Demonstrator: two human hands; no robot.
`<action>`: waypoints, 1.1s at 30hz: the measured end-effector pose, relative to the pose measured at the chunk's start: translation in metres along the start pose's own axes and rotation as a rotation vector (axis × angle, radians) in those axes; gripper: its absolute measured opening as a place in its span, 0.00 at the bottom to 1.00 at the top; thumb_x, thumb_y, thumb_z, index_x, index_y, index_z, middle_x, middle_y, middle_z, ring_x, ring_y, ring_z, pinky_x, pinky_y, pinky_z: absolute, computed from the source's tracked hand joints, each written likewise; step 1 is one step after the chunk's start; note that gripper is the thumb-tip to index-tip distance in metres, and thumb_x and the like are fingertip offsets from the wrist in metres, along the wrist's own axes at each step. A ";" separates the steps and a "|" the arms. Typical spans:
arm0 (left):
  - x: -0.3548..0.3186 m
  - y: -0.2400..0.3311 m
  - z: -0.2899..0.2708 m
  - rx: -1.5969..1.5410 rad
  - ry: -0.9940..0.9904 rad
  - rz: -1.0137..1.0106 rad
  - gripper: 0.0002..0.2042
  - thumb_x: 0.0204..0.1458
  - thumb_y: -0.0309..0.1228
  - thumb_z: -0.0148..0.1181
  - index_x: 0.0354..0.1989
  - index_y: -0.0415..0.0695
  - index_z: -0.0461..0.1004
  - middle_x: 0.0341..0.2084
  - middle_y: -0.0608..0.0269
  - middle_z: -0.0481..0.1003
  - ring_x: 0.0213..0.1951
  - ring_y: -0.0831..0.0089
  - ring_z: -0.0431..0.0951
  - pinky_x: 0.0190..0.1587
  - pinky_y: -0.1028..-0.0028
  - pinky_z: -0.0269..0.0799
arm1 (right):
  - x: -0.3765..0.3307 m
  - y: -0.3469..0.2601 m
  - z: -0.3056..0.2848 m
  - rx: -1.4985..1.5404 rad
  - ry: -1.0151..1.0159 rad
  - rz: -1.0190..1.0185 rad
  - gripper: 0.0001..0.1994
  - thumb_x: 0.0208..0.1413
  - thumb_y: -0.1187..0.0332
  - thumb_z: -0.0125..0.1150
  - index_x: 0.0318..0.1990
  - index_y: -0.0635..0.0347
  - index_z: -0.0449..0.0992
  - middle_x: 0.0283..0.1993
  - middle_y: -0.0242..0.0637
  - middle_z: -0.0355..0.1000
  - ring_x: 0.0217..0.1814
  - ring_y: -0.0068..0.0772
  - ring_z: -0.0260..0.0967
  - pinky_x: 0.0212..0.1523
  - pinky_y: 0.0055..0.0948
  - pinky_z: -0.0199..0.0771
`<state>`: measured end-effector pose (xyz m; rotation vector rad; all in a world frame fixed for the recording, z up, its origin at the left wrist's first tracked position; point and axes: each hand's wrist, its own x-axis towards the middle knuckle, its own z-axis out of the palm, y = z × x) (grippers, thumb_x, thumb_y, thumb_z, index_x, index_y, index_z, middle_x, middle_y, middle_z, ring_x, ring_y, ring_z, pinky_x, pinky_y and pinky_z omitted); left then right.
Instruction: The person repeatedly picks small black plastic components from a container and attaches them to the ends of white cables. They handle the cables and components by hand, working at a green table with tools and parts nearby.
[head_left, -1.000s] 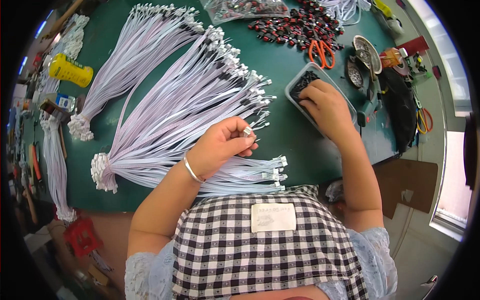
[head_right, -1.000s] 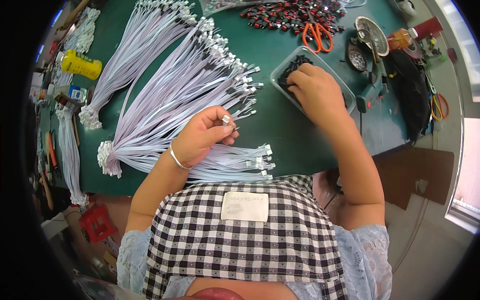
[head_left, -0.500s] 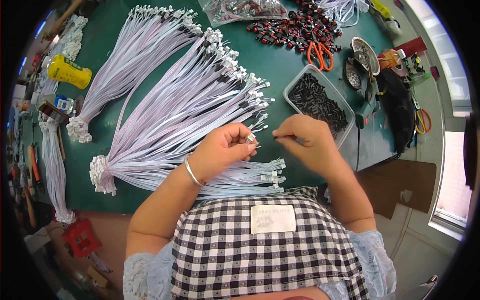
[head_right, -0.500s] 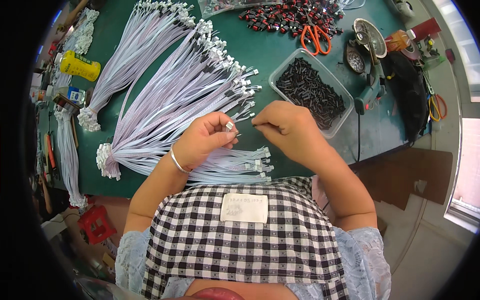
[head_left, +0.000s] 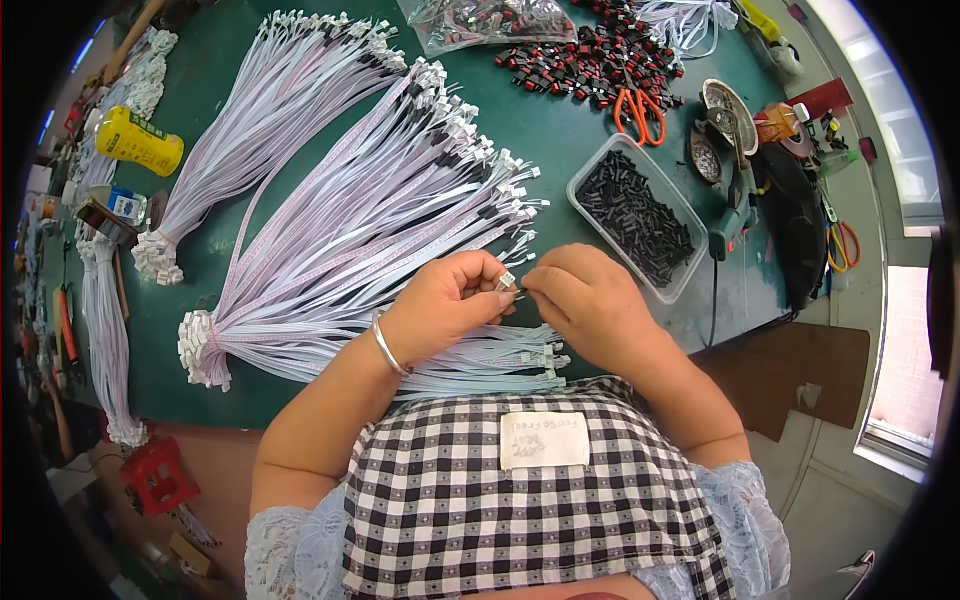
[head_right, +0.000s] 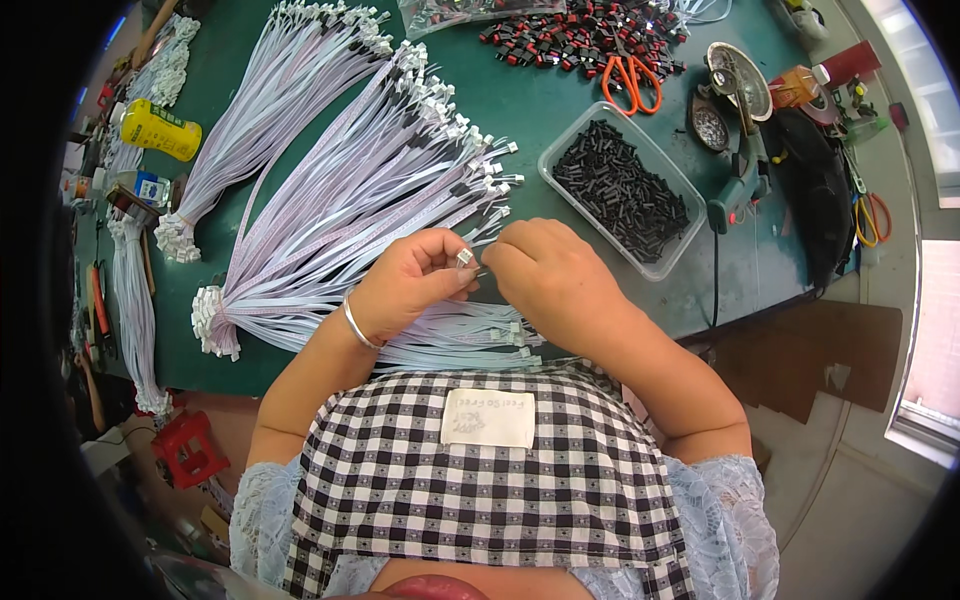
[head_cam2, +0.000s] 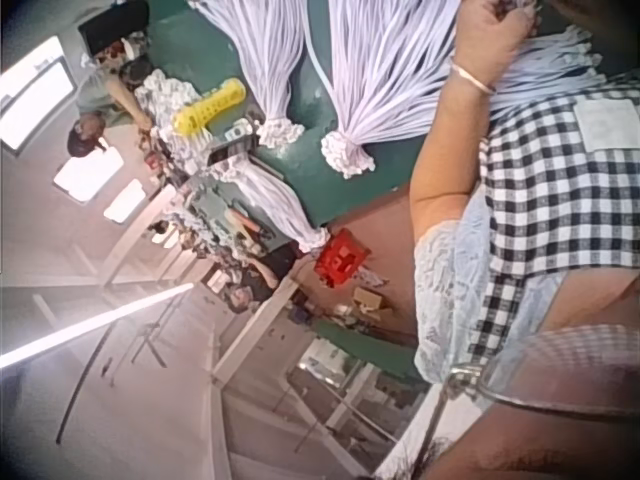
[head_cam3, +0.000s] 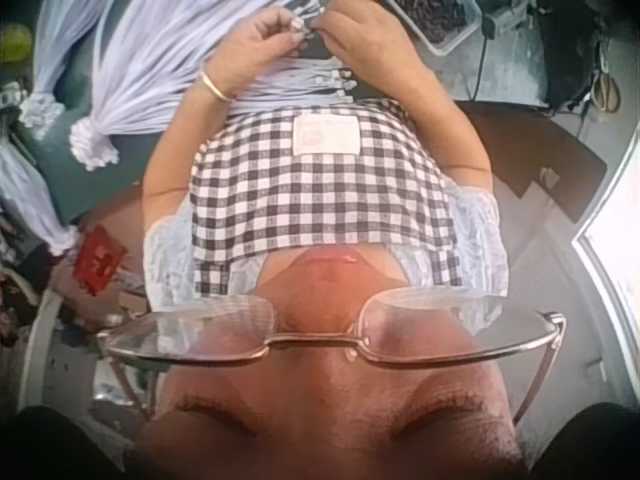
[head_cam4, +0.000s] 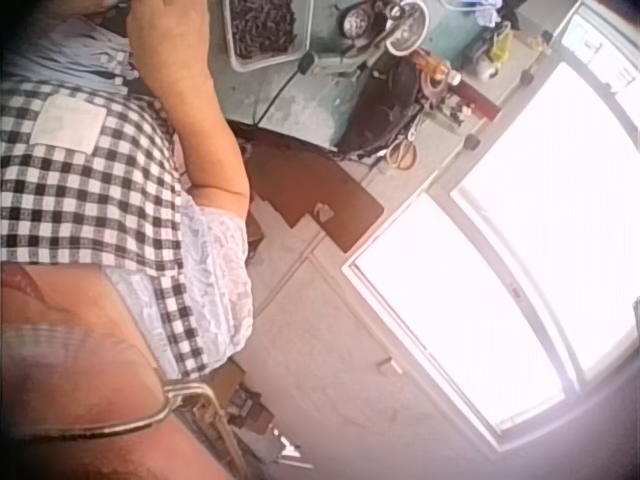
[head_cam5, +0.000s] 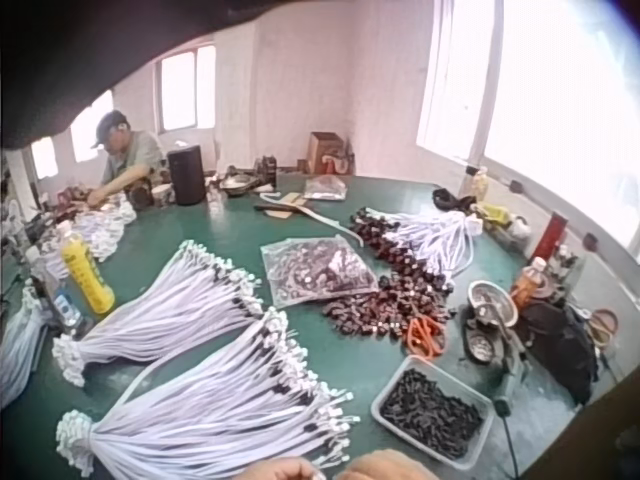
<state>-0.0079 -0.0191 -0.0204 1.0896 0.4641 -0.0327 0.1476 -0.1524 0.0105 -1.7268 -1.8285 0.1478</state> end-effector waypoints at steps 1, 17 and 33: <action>0.000 0.000 0.000 0.000 0.000 -0.003 0.06 0.55 0.26 0.58 0.38 0.39 0.71 0.31 0.65 0.74 0.34 0.80 0.74 0.39 0.79 0.71 | 0.000 0.000 0.000 -0.002 0.000 -0.005 0.10 0.38 0.77 0.60 0.32 0.60 0.73 0.34 0.36 0.70 0.36 0.39 0.69 0.38 0.34 0.69; 0.001 -0.002 0.000 0.006 -0.005 0.014 0.05 0.55 0.26 0.57 0.38 0.40 0.70 0.31 0.66 0.74 0.33 0.81 0.74 0.38 0.80 0.71 | 0.001 -0.001 -0.001 0.001 0.014 -0.031 0.10 0.38 0.78 0.60 0.32 0.60 0.73 0.33 0.36 0.69 0.35 0.38 0.68 0.37 0.33 0.69; -0.004 0.001 -0.002 -0.058 -0.051 0.107 0.09 0.55 0.28 0.54 0.44 0.41 0.69 0.35 0.64 0.74 0.34 0.82 0.69 0.39 0.80 0.67 | 0.005 -0.003 -0.007 0.364 0.001 0.263 0.11 0.47 0.79 0.61 0.40 0.59 0.77 0.33 0.36 0.72 0.32 0.33 0.71 0.32 0.28 0.71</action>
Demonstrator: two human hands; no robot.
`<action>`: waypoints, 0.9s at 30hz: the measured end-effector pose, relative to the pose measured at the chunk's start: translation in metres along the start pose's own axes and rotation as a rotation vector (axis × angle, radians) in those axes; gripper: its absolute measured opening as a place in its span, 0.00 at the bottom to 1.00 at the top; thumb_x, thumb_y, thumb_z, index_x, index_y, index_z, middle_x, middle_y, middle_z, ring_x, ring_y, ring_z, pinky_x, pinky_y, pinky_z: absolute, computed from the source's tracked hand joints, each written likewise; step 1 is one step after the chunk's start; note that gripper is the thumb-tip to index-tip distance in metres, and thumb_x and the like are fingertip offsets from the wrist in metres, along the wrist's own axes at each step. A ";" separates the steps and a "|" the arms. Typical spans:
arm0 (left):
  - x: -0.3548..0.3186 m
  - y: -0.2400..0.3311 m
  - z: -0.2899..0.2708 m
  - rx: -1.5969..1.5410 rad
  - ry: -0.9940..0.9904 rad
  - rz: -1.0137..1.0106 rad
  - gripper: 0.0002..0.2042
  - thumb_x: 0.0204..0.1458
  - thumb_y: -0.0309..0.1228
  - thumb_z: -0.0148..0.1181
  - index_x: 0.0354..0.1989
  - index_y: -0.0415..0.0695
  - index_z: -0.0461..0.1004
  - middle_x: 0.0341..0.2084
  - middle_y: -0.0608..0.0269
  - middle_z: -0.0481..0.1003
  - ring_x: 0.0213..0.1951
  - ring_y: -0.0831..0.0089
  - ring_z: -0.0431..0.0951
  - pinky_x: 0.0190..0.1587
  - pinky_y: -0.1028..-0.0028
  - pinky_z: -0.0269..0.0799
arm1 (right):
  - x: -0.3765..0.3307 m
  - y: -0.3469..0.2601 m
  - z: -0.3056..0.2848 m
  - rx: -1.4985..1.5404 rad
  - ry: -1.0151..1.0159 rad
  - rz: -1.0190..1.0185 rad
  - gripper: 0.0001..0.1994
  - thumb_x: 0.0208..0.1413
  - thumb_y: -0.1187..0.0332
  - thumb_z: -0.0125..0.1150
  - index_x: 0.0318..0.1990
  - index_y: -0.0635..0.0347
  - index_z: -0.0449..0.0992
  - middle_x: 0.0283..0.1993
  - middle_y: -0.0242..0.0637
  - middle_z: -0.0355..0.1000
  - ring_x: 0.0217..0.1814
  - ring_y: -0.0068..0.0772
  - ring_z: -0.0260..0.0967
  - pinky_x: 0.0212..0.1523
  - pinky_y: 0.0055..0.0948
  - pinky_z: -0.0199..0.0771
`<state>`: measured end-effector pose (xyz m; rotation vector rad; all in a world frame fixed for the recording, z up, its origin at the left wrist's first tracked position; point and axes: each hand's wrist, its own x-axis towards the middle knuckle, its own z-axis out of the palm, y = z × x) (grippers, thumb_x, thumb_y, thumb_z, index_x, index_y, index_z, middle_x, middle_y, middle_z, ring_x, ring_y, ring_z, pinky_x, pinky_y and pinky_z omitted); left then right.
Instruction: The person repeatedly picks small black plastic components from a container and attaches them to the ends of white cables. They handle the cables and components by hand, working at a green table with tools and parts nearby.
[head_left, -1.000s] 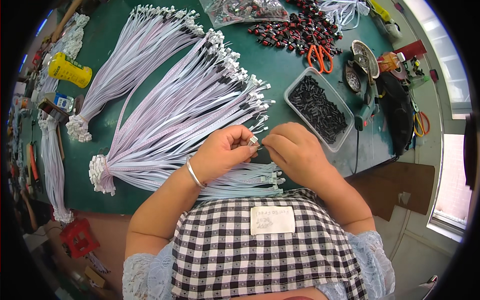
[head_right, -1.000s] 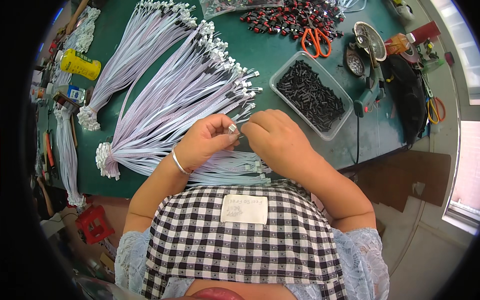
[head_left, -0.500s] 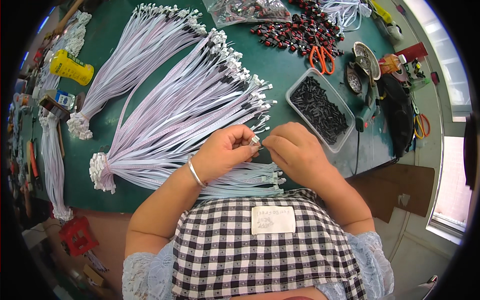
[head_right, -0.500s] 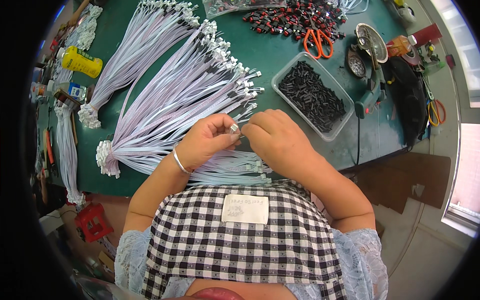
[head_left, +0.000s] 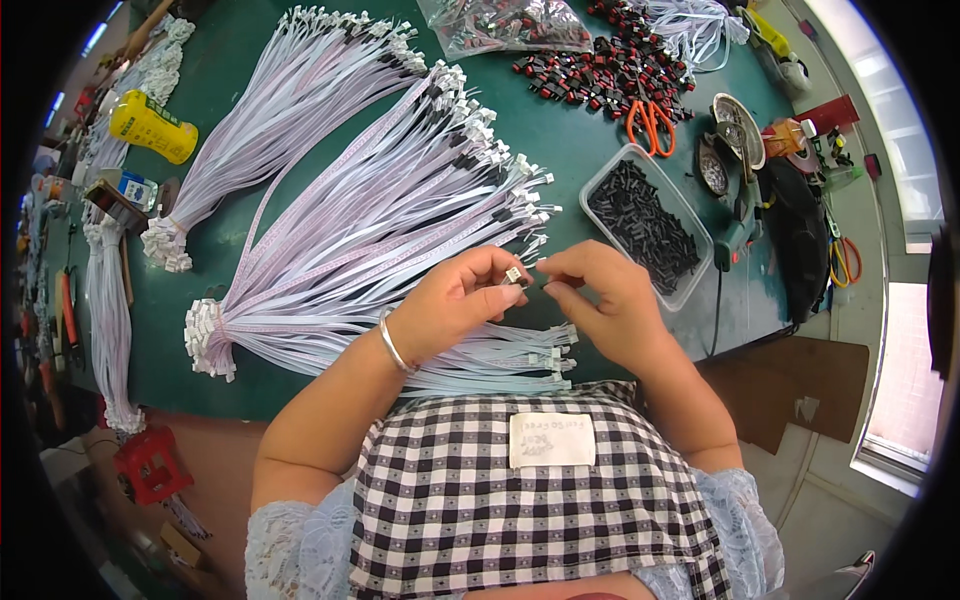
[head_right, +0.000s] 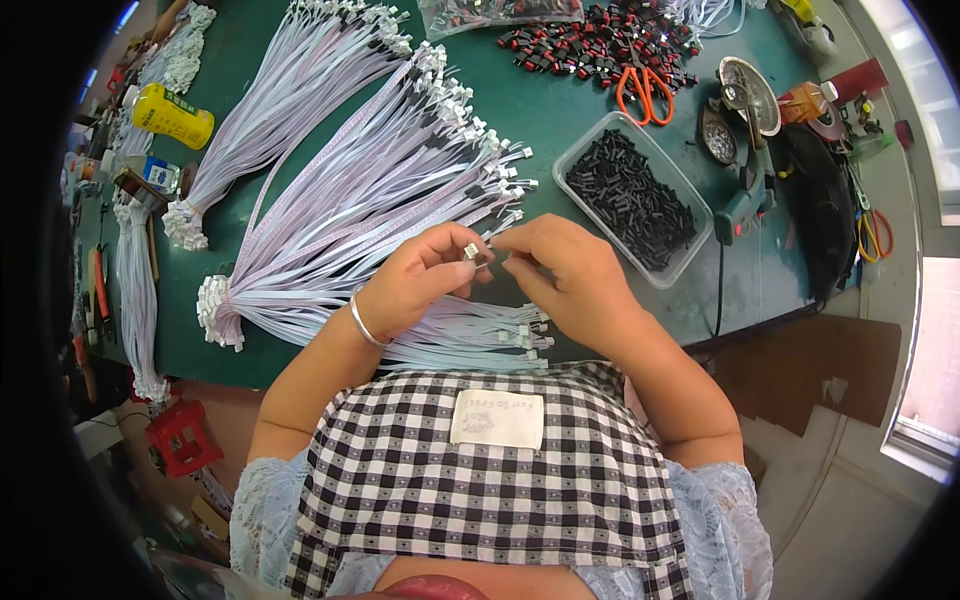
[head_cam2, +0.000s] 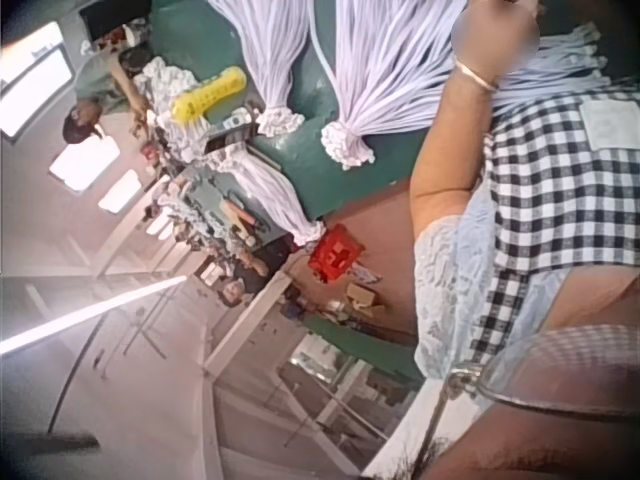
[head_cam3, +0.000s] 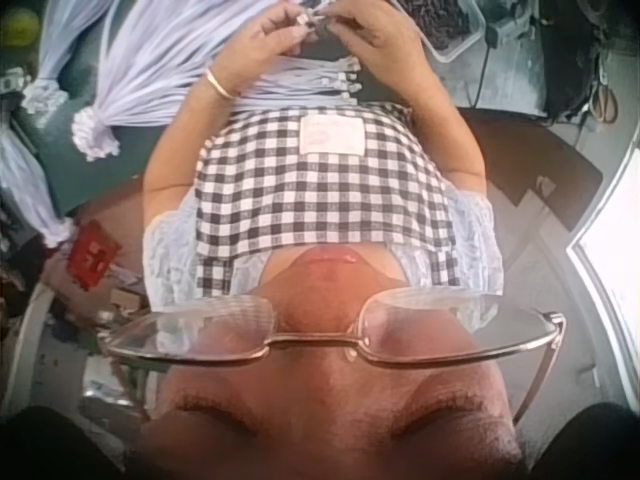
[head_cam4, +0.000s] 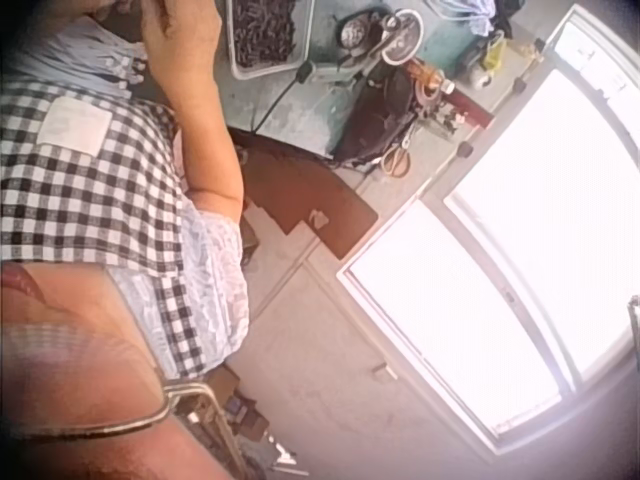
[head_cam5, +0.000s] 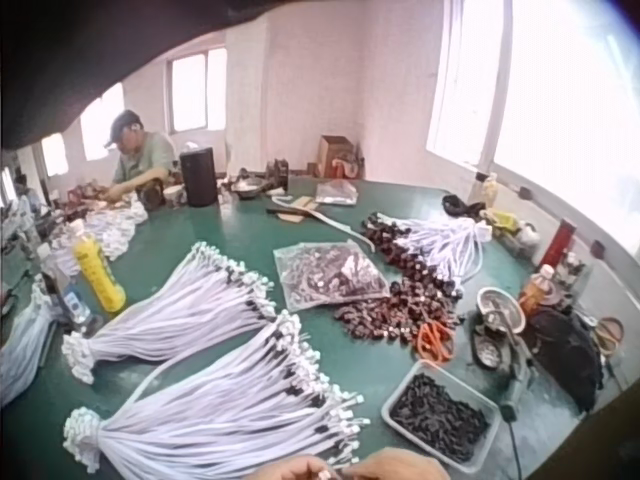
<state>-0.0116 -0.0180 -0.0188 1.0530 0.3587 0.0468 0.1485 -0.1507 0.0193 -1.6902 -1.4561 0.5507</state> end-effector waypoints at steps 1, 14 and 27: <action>0.000 0.000 -0.001 0.018 0.018 -0.023 0.08 0.55 0.28 0.54 0.43 0.41 0.70 0.35 0.64 0.74 0.33 0.82 0.69 0.39 0.80 0.67 | -0.001 0.001 0.001 0.014 0.005 0.030 0.11 0.47 0.79 0.61 0.40 0.60 0.77 0.33 0.36 0.72 0.31 0.32 0.71 0.32 0.27 0.71; 0.000 -0.005 -0.006 -0.036 0.007 -0.023 0.07 0.55 0.25 0.53 0.42 0.41 0.70 0.35 0.66 0.73 0.37 0.81 0.71 0.41 0.79 0.68 | -0.006 0.001 0.008 0.090 -0.097 0.146 0.12 0.47 0.77 0.62 0.41 0.57 0.77 0.31 0.34 0.72 0.29 0.27 0.70 0.32 0.24 0.70; 0.000 -0.009 -0.004 0.056 0.016 0.047 0.07 0.55 0.26 0.57 0.40 0.41 0.69 0.34 0.68 0.72 0.36 0.83 0.71 0.39 0.81 0.69 | -0.005 0.002 0.017 0.478 -0.050 0.433 0.04 0.49 0.77 0.61 0.32 0.64 0.74 0.31 0.30 0.71 0.30 0.16 0.67 0.31 0.18 0.67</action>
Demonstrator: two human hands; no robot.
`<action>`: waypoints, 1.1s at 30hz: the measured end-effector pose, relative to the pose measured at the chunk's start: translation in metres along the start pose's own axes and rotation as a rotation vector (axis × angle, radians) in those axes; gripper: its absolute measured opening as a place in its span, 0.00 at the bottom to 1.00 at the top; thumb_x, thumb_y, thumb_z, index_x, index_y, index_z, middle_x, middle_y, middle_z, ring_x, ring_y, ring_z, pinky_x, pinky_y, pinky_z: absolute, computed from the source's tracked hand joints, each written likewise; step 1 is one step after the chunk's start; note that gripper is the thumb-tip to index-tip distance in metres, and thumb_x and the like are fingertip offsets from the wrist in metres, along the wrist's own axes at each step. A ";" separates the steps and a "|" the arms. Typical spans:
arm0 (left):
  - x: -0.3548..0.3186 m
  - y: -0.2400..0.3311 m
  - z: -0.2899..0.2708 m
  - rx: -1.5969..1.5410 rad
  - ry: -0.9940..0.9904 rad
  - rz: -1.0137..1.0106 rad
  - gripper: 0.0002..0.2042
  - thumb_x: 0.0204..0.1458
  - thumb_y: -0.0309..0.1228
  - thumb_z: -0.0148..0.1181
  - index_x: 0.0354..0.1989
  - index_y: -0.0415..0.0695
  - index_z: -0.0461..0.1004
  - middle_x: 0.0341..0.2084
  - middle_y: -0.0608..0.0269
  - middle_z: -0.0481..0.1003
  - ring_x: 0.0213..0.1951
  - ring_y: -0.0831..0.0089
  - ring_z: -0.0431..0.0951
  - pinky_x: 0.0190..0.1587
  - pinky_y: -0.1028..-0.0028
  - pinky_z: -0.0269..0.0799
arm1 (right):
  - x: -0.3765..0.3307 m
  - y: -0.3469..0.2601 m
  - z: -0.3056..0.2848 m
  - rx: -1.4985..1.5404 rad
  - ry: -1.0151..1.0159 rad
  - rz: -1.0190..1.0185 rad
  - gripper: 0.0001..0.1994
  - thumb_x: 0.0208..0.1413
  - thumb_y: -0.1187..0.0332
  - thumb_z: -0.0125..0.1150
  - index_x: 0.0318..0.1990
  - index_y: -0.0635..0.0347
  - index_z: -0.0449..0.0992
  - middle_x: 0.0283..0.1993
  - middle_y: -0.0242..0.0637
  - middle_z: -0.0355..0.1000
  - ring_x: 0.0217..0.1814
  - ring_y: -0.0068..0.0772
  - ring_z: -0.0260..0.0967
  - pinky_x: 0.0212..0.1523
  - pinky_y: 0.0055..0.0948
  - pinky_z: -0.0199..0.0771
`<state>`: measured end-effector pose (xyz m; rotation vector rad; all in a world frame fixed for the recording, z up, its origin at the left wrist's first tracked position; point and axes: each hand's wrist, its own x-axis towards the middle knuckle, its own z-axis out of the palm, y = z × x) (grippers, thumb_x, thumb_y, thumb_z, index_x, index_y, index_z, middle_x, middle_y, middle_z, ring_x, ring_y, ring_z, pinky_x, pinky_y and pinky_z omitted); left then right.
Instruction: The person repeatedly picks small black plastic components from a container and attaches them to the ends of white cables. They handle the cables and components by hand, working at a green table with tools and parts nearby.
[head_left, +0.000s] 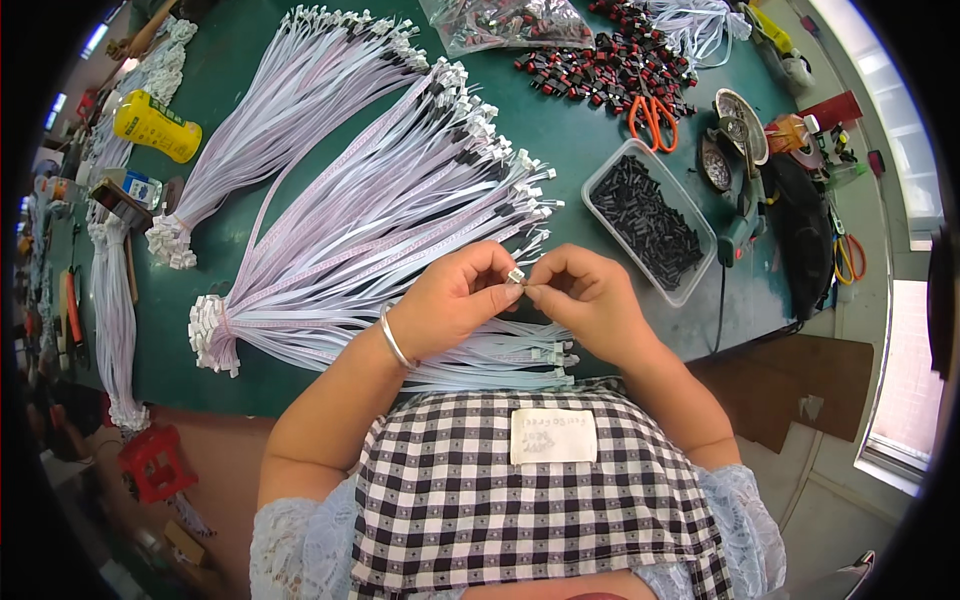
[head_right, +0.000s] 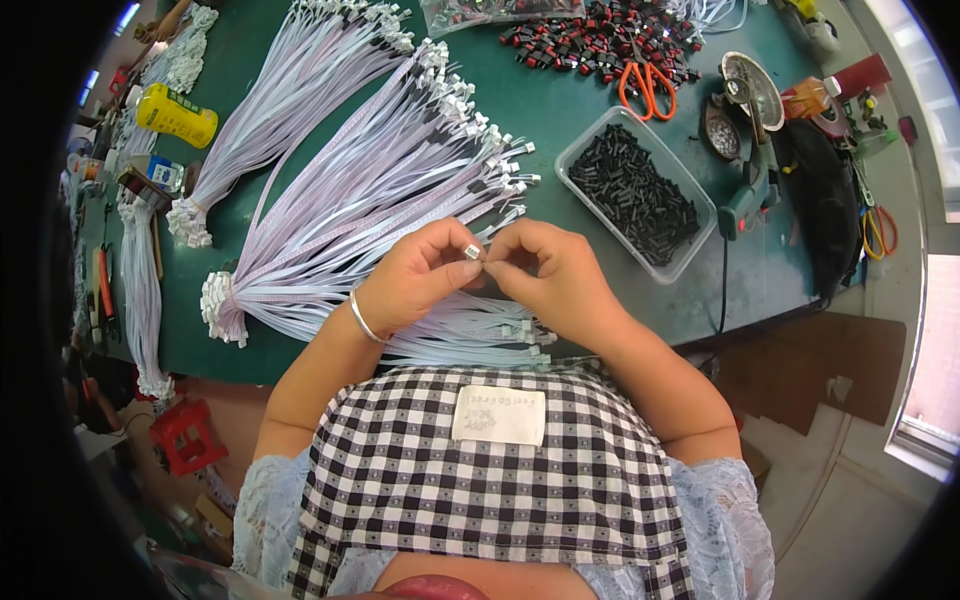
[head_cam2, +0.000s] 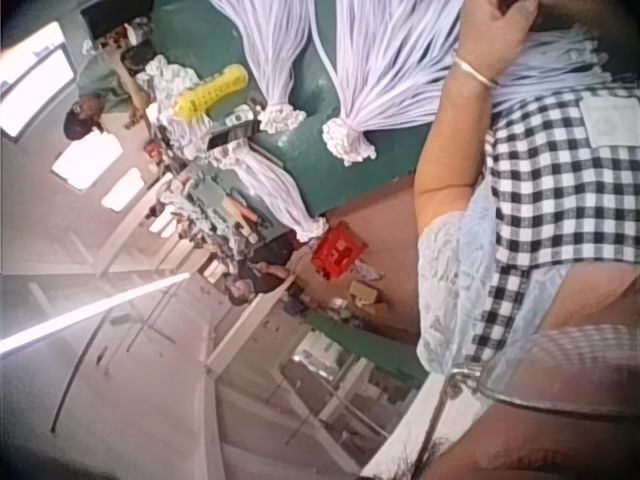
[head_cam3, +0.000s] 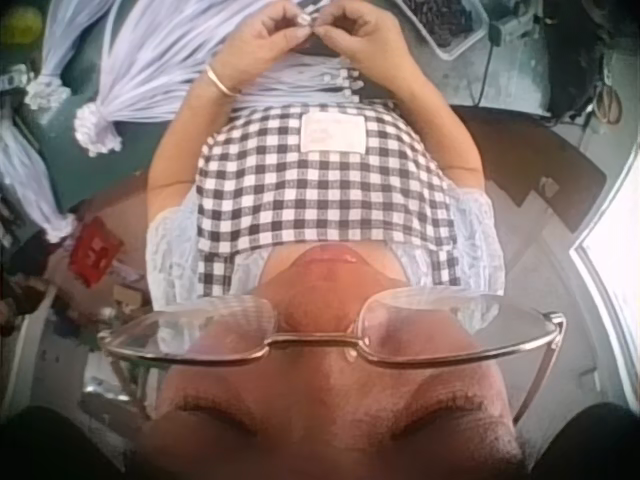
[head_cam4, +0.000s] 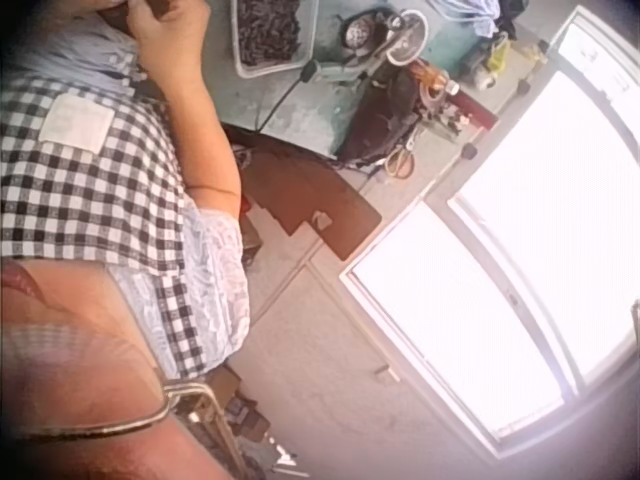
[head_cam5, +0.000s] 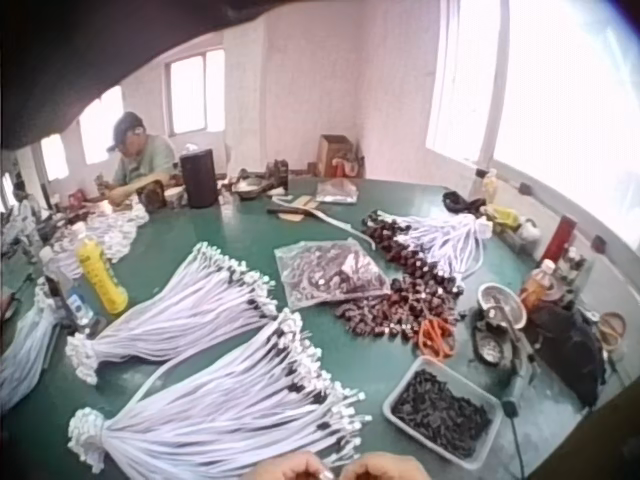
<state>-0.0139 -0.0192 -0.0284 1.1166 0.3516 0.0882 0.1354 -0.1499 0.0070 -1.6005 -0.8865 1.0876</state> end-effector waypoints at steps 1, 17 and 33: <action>0.000 0.001 0.000 0.012 -0.006 0.013 0.06 0.55 0.25 0.56 0.40 0.41 0.69 0.33 0.69 0.72 0.36 0.83 0.72 0.39 0.81 0.69 | 0.000 0.001 -0.001 0.038 0.001 0.025 0.03 0.49 0.77 0.61 0.31 0.64 0.73 0.30 0.29 0.70 0.30 0.15 0.66 0.31 0.18 0.67; 0.004 0.034 0.019 0.812 0.113 0.091 0.09 0.51 0.27 0.58 0.40 0.38 0.74 0.29 0.64 0.73 0.31 0.82 0.71 0.34 0.79 0.67 | 0.005 0.011 -0.012 0.194 0.034 -0.027 0.03 0.51 0.77 0.60 0.32 0.63 0.72 0.27 0.23 0.67 0.26 0.10 0.61 0.25 0.13 0.60; 0.025 0.020 0.009 1.344 0.336 0.432 0.13 0.45 0.29 0.63 0.41 0.43 0.72 0.28 0.59 0.71 0.33 0.60 0.72 0.36 0.65 0.68 | 0.008 0.014 -0.115 -0.882 0.400 -0.388 0.06 0.47 0.76 0.61 0.35 0.63 0.76 0.32 0.40 0.72 0.36 0.42 0.71 0.39 0.33 0.71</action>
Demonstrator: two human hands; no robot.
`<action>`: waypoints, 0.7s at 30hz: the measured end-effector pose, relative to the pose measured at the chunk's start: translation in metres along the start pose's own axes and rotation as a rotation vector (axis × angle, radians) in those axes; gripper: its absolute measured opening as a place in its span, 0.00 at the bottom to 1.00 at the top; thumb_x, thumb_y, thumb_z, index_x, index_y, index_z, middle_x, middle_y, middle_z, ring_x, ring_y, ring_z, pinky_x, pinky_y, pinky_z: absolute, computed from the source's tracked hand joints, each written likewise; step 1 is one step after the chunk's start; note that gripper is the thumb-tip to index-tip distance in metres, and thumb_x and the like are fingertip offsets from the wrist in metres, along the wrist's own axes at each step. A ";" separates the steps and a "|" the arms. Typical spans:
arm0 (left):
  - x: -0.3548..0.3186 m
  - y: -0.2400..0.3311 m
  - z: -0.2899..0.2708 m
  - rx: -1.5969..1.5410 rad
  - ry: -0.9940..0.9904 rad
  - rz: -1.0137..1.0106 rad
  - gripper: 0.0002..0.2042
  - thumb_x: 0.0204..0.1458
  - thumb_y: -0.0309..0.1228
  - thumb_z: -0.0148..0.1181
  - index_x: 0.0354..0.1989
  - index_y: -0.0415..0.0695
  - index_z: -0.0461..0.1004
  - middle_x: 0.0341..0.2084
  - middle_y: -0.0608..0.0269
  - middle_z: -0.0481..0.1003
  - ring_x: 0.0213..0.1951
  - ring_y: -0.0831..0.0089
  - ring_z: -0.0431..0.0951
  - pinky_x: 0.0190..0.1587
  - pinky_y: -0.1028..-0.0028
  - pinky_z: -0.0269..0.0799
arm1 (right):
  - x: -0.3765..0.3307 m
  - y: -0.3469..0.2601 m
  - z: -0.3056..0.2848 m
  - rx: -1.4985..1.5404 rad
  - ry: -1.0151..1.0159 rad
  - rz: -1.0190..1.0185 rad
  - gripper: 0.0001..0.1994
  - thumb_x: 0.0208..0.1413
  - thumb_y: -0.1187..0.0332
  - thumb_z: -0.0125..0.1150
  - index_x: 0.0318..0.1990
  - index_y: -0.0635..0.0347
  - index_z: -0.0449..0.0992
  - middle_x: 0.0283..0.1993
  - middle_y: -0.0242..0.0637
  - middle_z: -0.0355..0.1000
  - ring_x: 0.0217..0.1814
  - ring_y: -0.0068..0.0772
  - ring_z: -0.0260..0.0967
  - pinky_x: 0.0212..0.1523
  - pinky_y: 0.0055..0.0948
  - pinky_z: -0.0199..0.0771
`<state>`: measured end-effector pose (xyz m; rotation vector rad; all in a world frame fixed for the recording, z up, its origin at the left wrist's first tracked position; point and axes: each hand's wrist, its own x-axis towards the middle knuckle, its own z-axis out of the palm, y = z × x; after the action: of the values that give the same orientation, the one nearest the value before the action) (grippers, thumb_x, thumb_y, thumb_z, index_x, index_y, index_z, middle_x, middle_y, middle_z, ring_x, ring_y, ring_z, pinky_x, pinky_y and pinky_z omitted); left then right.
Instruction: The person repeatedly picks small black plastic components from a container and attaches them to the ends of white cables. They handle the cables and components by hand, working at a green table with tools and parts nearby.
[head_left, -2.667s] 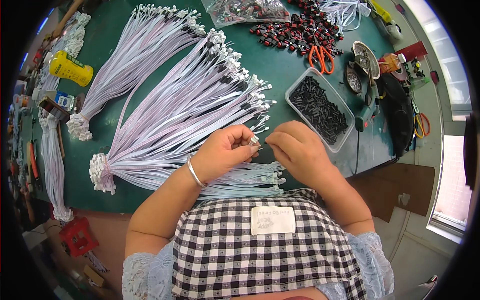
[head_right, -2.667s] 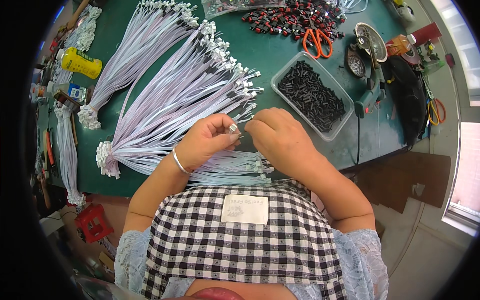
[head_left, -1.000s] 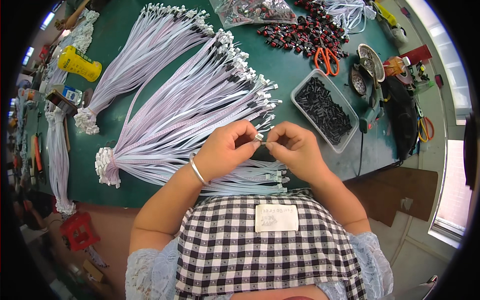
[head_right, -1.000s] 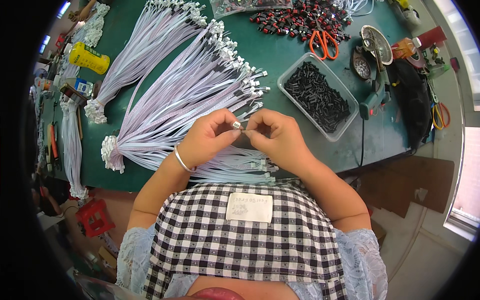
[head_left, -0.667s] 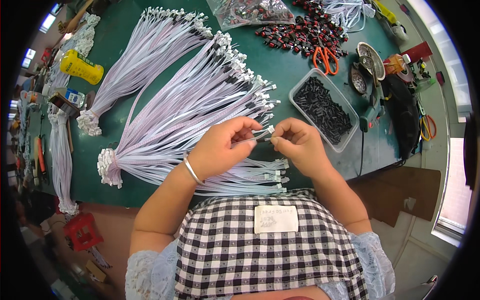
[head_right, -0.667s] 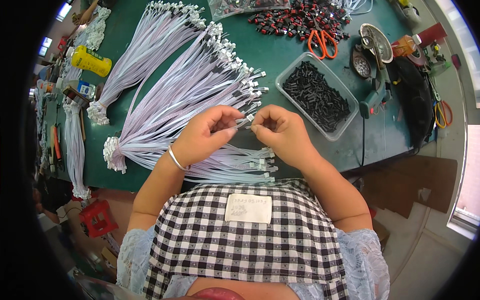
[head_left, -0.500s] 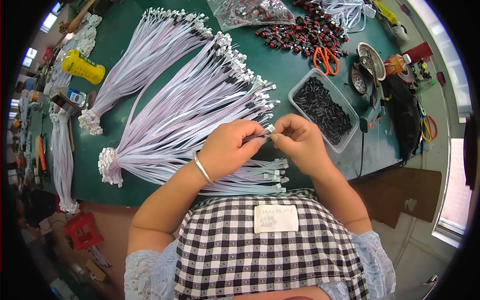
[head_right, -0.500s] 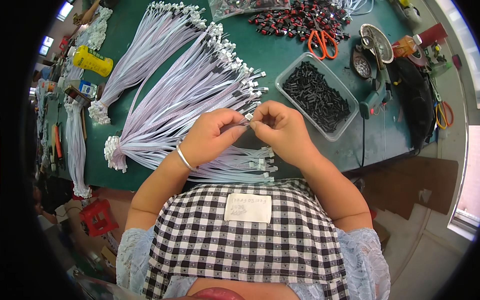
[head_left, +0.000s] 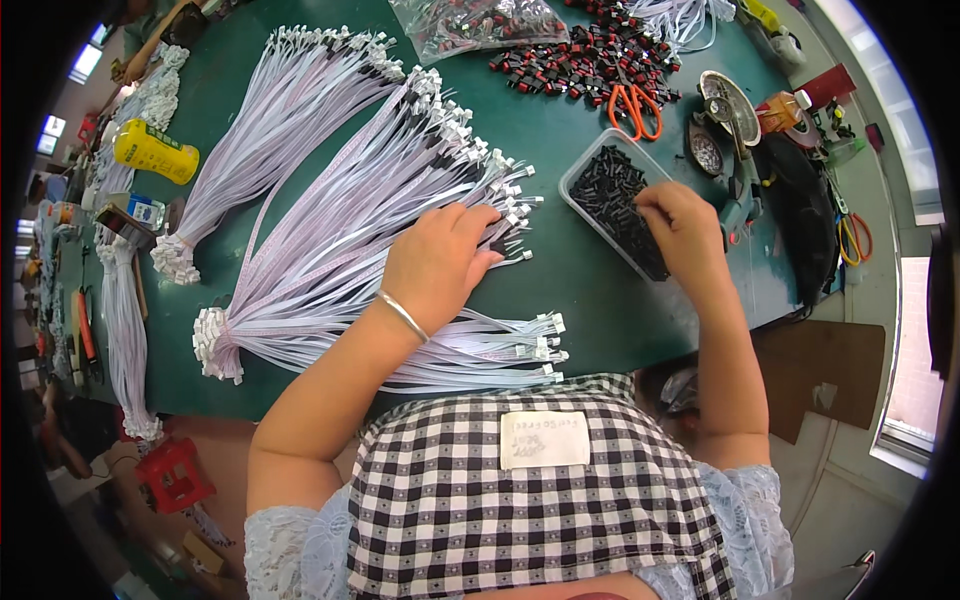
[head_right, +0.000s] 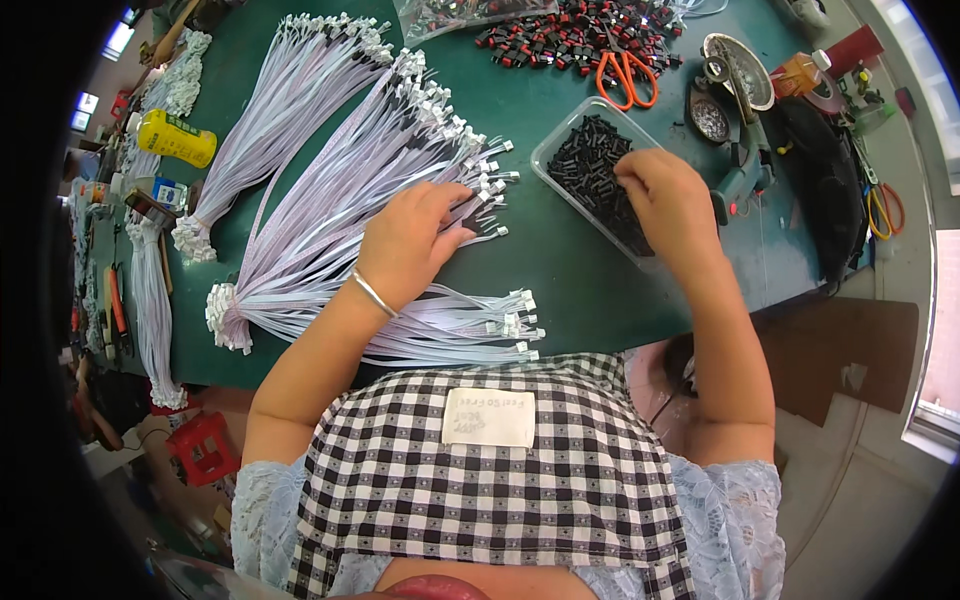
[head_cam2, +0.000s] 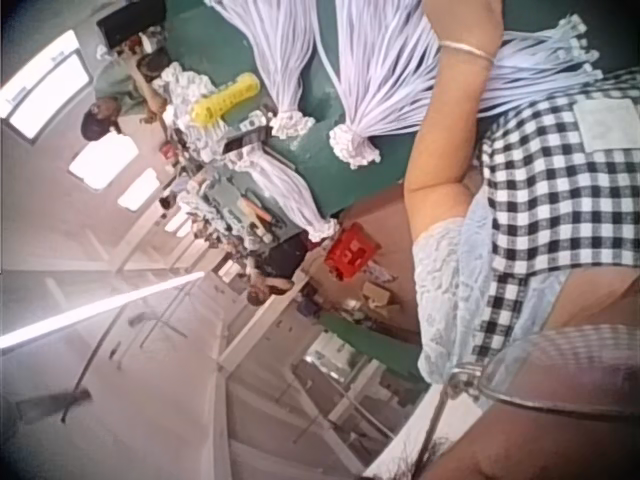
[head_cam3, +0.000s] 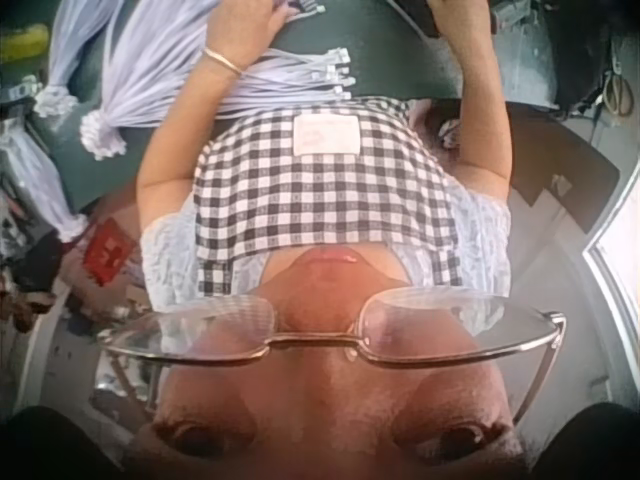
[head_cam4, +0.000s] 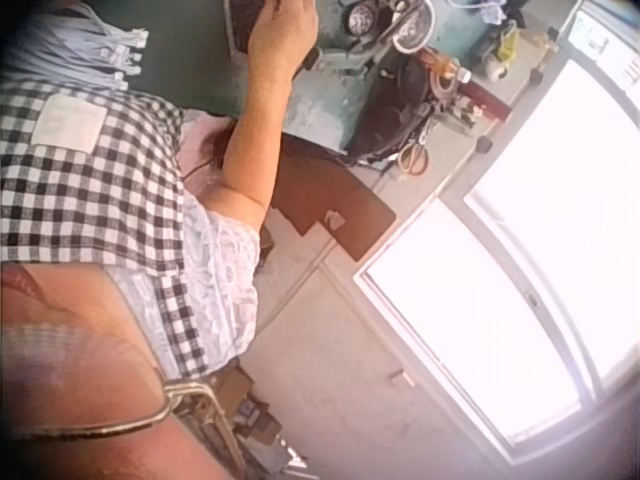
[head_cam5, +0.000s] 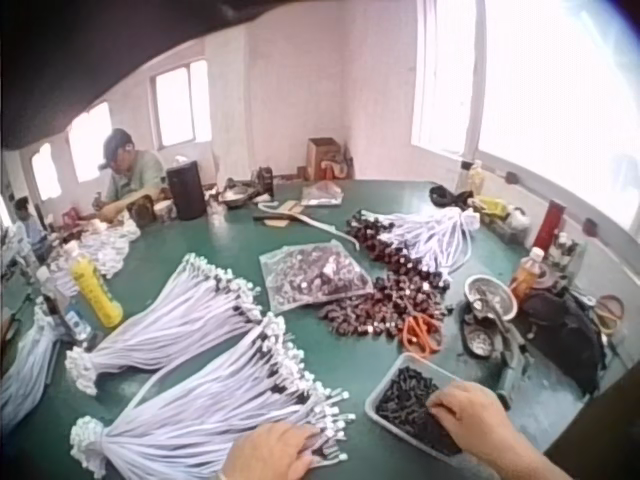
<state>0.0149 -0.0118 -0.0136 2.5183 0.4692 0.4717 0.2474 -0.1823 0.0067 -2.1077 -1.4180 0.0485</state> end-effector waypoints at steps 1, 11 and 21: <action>-0.002 0.002 -0.001 -0.015 0.005 -0.012 0.14 0.45 0.29 0.63 0.41 0.43 0.72 0.29 0.59 0.71 0.33 0.60 0.72 0.36 0.65 0.68 | -0.003 0.001 -0.001 -0.075 -0.097 0.020 0.07 0.46 0.73 0.62 0.35 0.61 0.76 0.35 0.39 0.73 0.42 0.45 0.70 0.44 0.37 0.69; -0.033 0.025 -0.025 -0.007 -0.215 0.207 0.05 0.43 0.25 0.63 0.29 0.43 0.75 0.24 0.61 0.72 0.29 0.62 0.73 0.32 0.66 0.70 | -0.006 0.002 -0.014 -0.218 -0.335 -0.093 0.06 0.47 0.69 0.62 0.32 0.60 0.76 0.32 0.38 0.71 0.40 0.43 0.68 0.44 0.38 0.65; -0.036 0.016 -0.018 0.049 -0.247 0.208 0.13 0.40 0.25 0.64 0.37 0.44 0.76 0.29 0.62 0.73 0.33 0.62 0.72 0.36 0.66 0.70 | -0.001 0.000 -0.014 -0.140 -0.280 0.008 0.05 0.49 0.74 0.57 0.34 0.61 0.74 0.34 0.42 0.69 0.39 0.47 0.68 0.40 0.40 0.68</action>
<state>-0.0204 -0.0314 0.0017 2.6405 0.1269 0.2218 0.2520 -0.1899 0.0175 -2.2913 -1.6144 0.2642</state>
